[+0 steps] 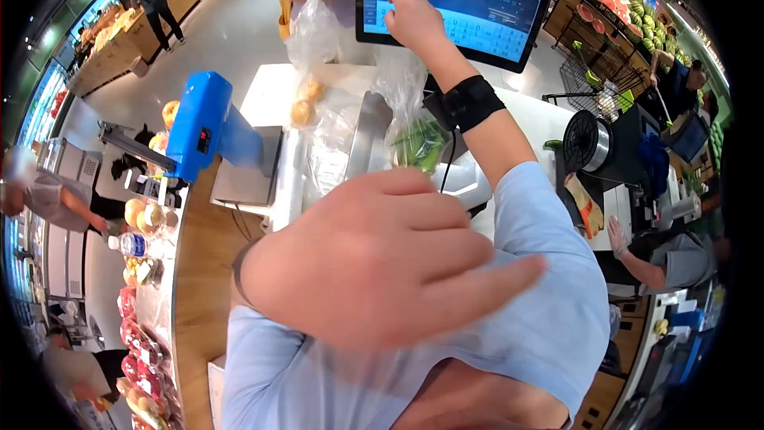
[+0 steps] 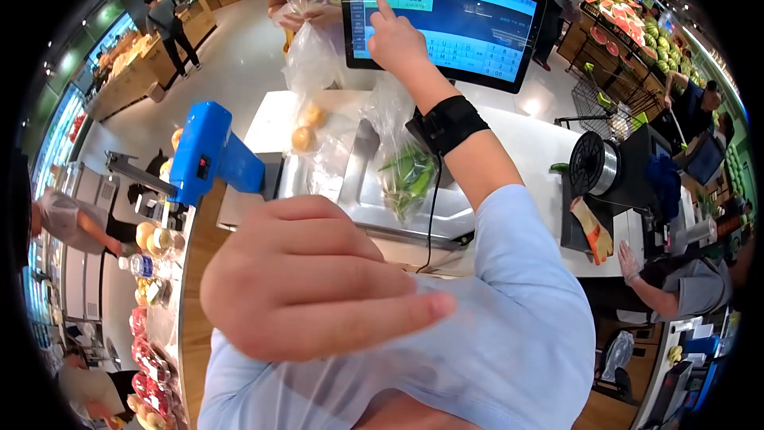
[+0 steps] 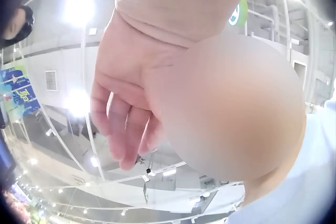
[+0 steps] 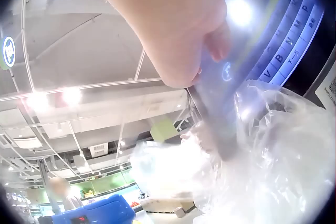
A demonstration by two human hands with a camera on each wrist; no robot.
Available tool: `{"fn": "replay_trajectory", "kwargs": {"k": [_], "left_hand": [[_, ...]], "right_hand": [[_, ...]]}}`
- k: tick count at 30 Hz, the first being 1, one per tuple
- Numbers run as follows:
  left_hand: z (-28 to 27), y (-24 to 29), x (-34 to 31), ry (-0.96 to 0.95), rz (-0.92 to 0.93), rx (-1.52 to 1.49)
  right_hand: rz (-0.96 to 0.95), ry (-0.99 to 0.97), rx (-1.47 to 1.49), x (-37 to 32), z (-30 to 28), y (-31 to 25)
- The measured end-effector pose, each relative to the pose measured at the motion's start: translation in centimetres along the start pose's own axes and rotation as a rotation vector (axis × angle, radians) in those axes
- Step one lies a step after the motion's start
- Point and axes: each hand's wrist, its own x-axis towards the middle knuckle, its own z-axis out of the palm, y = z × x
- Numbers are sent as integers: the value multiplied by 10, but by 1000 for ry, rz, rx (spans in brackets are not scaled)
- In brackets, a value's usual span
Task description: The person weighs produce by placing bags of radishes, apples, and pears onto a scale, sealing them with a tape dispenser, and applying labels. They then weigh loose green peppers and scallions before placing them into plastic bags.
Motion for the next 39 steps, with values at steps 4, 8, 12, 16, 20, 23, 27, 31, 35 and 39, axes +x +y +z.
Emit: {"fn": "replay_trajectory", "kwargs": {"k": [4,8,12,16,20,23,27,31,35,39], "left_hand": [[5,-11,-15,-154,-179,-103],[2,-33,-41,-287,-413,-268],[25,-76,-108,-320,-924,-329],[64,-137,-181,-304,-1236,-310],[118,-182,-210,58,-1436,-376],[144,-213,-200,131,-1440,-451],[175,-266,-202,265,-1464,-767],[179,-317,-220,-30,-1514,-807],[208,-298,-174,-24,-1305,-542],[222,-247,-123,375,-1297,-1082]], "right_hand": [[55,-79,2,6,2,-4],[-6,139,168,-37,-52,-25],[166,114,499,-132,-109,-5],[700,180,423,-271,-116,59],[1038,214,312,-406,-116,80],[1190,242,271,-467,-103,64],[1099,207,355,-502,-73,42],[1039,135,367,-495,-70,18],[1016,175,375,-485,-63,15],[952,210,360,-472,-52,15]]}}
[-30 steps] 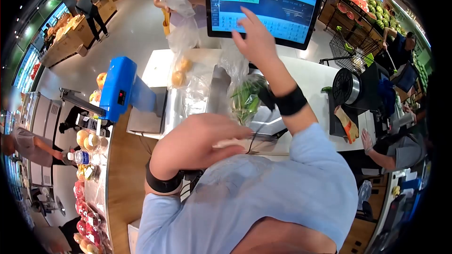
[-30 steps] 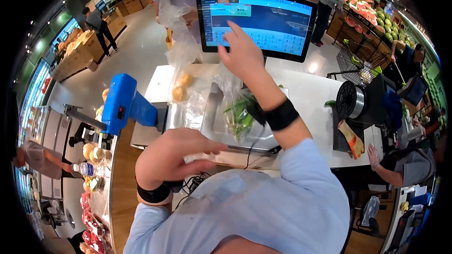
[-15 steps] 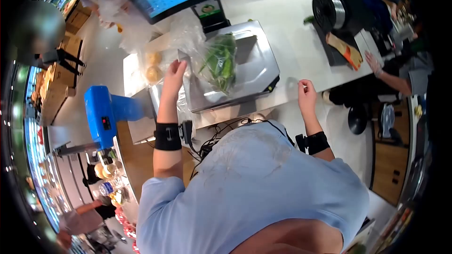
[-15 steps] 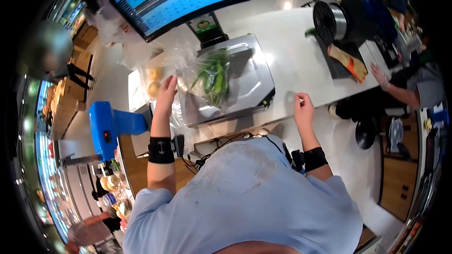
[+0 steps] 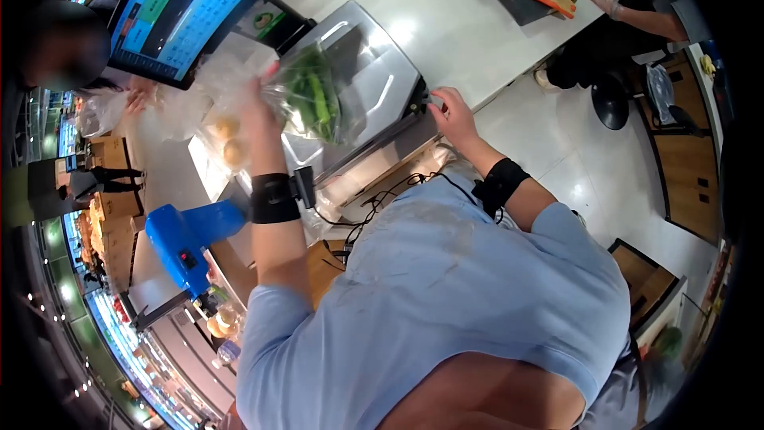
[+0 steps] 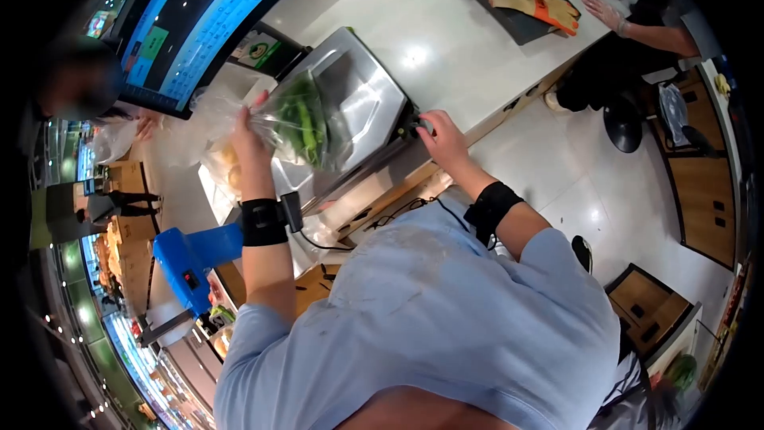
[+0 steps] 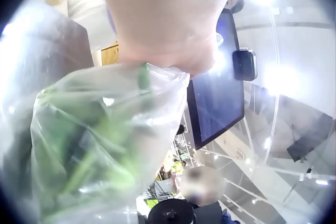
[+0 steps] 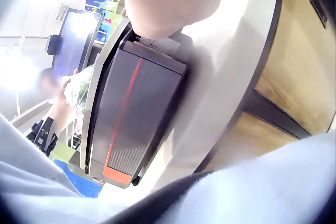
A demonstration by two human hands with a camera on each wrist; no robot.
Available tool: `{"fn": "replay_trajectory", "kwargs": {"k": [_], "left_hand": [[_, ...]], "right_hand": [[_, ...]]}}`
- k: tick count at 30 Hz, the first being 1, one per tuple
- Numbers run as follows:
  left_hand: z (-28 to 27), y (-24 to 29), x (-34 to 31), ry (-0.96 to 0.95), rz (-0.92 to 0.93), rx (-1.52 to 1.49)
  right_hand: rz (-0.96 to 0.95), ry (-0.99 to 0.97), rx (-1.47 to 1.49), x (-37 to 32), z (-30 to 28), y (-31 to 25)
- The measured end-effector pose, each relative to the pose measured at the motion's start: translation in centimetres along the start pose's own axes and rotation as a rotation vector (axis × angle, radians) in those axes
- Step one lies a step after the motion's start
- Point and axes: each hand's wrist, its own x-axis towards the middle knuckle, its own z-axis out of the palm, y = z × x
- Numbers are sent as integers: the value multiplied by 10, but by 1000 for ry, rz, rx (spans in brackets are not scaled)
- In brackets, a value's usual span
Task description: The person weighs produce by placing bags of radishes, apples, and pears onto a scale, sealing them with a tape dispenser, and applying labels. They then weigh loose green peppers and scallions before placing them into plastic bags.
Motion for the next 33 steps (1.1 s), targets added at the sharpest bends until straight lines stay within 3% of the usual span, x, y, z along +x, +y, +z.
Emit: {"fn": "replay_trajectory", "kwargs": {"k": [2,3,5,8,11,12,14,16,18,20,22,24,26,28,31,33], "left_hand": [[-6,-12,5,136,60,-160],[4,-5,-4,47,118,-112],[9,5,-15,48,135,-162],[12,21,-27,56,151,-225],[-5,31,-29,-208,143,-407],[9,43,-40,-198,154,-403],[36,62,-64,55,96,-403],[34,66,-70,3,111,-466],[42,75,-81,-213,120,-637],[48,79,-87,-138,148,-606],[49,83,-88,-162,170,-668],[58,85,-93,-217,184,-661],[74,90,-98,-283,206,-667],[88,97,-106,-227,265,-617],[84,102,-109,-371,320,-631],[89,113,-118,-401,336,-686]], "right_hand": [[60,-13,40,3,6,-1],[-13,-10,2,4,9,5],[-142,16,-57,6,14,5],[-179,23,-71,7,19,11],[-163,49,-19,6,20,16],[-135,51,-3,6,21,18],[-122,44,34,4,24,25],[73,121,168,1,24,32],[244,230,234,1,14,52],[361,290,458,12,-7,54],[455,178,782,40,-41,-16],[429,60,1000,65,-57,-96],[253,-161,1126,76,-56,-157],[83,-265,1051,82,-45,-214],[33,-327,1087,85,-22,-250],[11,-345,932,81,-20,-265]]}}
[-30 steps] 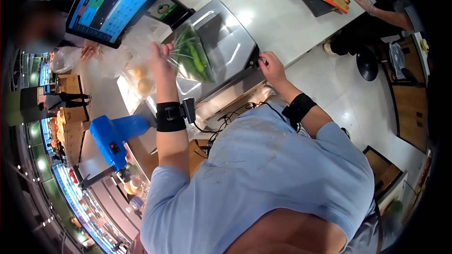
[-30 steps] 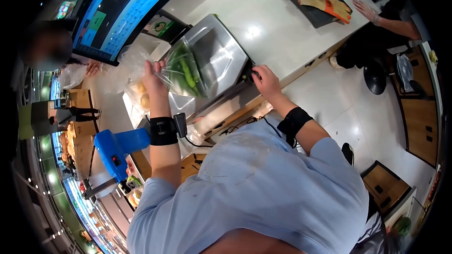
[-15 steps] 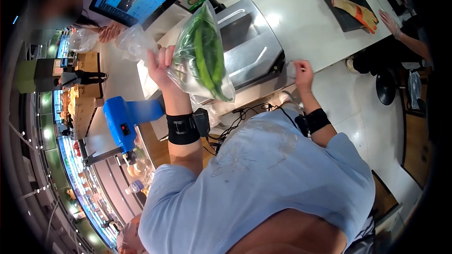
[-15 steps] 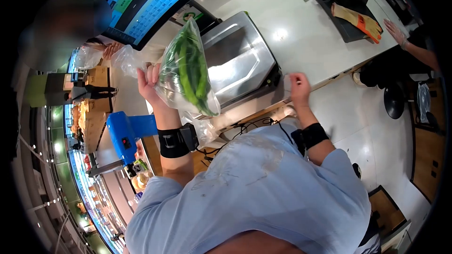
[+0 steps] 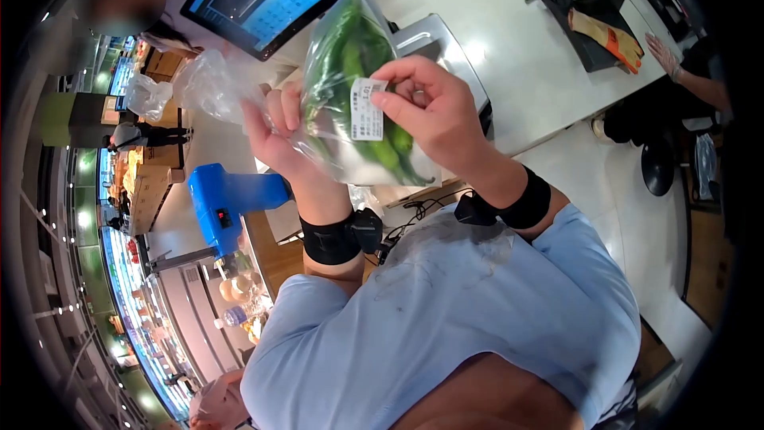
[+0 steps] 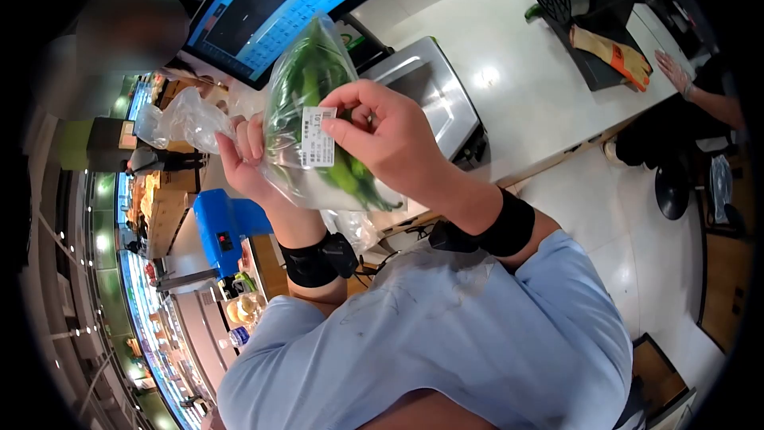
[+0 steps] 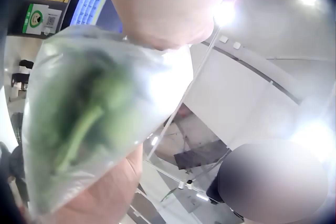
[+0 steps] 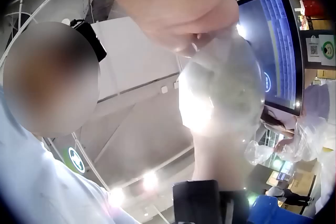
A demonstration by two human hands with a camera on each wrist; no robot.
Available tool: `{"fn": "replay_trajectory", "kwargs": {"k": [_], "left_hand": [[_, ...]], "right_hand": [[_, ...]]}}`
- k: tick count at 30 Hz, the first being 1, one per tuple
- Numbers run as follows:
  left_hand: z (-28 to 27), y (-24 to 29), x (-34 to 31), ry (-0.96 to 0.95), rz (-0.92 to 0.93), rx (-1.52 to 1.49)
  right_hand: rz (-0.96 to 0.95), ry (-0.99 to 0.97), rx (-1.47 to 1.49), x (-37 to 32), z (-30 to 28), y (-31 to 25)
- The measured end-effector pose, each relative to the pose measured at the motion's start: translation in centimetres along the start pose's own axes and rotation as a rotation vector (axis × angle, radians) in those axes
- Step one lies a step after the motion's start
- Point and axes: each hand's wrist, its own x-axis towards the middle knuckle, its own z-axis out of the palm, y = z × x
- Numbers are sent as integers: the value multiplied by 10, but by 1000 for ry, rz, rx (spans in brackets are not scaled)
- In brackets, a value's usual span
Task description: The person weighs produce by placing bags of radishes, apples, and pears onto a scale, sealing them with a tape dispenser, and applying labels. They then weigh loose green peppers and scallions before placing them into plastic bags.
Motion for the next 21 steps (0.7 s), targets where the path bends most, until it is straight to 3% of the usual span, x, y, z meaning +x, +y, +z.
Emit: {"fn": "replay_trajectory", "kwargs": {"k": [2,4,5,7,11,18,20,21], "left_hand": [[19,3,-6,89,0,-232],[29,8,-10,200,83,-148],[31,11,-13,309,153,-67],[34,15,-20,216,133,-102],[31,22,-22,-12,126,-168],[29,32,-23,-30,193,-78],[23,37,-24,37,215,-83],[21,40,-24,40,222,-82]], "right_hand": [[15,-28,-103,-3,7,-8],[-250,16,-354,-4,13,-11],[-251,6,-356,-4,15,-11],[-493,82,-488,-2,19,-11],[-435,19,-472,-4,27,-10],[-592,-117,-543,4,26,-1],[-710,-173,-945,4,27,-7],[-711,-180,-943,5,27,-5]]}}
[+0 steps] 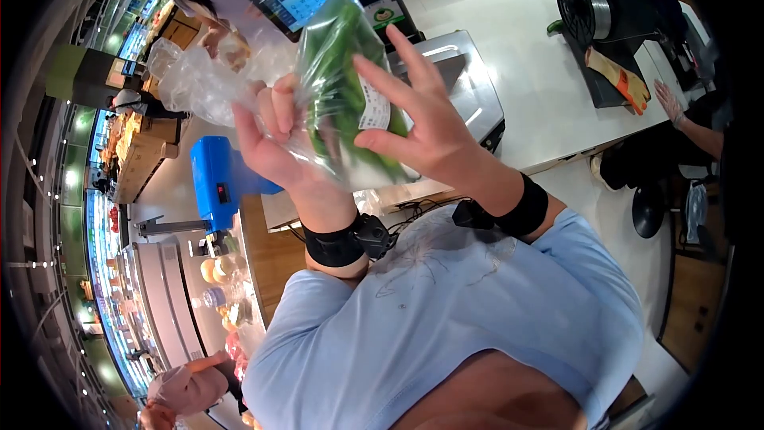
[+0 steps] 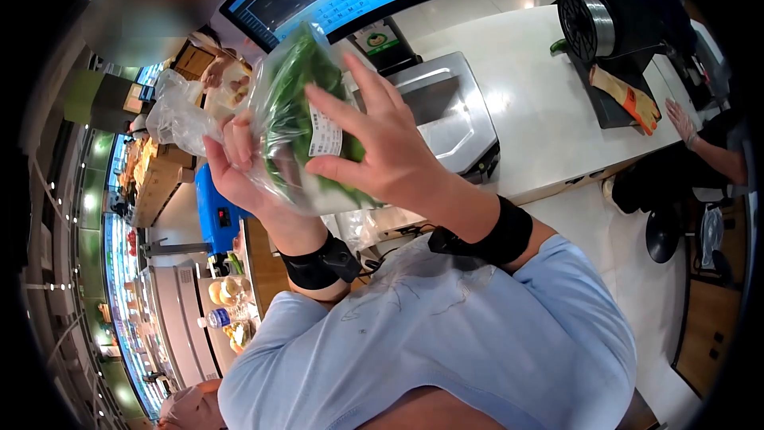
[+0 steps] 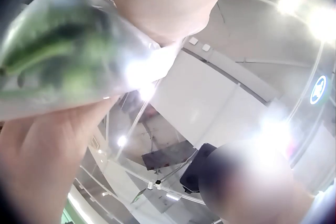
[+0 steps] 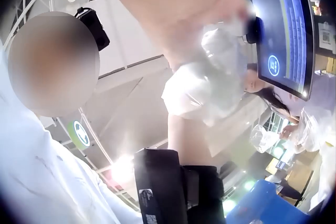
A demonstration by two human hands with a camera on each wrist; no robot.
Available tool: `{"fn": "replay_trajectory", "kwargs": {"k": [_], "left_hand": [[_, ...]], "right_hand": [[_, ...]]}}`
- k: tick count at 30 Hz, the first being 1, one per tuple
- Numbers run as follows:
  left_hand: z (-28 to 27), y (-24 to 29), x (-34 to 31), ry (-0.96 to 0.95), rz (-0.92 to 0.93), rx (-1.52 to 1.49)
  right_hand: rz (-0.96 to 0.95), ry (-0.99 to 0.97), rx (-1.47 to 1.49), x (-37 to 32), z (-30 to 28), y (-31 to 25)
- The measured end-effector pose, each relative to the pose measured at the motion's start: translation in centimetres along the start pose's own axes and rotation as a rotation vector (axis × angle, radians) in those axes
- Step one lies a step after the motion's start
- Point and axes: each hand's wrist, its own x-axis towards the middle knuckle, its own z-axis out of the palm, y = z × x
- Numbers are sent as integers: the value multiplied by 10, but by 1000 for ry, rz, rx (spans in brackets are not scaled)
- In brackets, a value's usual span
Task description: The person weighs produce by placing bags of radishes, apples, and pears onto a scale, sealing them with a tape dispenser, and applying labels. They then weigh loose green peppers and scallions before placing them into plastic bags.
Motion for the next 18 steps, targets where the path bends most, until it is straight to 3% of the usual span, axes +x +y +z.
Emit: {"fn": "replay_trajectory", "kwargs": {"k": [3,5,6,8,9,10,12,13,14,15,16,17,18], "left_hand": [[-1,6,3,-3,-92,-186],[3,5,5,-36,-139,-185],[5,2,6,-38,-133,-182],[9,-5,10,-38,-82,-121],[5,-3,9,-102,-131,35],[4,-1,11,-101,-121,36],[0,6,20,3,-315,515],[1,7,27,155,-297,733],[0,9,32,169,-277,731],[-2,13,39,136,-129,1047],[-4,18,44,103,25,1363],[-10,28,48,85,124,1636],[-11,34,48,103,140,1642]], "right_hand": [[141,-85,203,-7,26,11],[308,159,981,-15,55,17],[304,155,985,-15,57,22],[701,-119,1832,-13,57,33],[794,-268,1925,-18,59,43],[706,-227,1998,-22,58,45],[772,-240,1865,-31,57,51],[776,-263,1866,-34,54,53],[721,-168,1564,-36,51,50],[650,-78,1267,-35,46,46],[644,-102,1276,-32,36,42],[143,-26,726,-21,18,33],[-340,62,161,-14,4,25]]}}
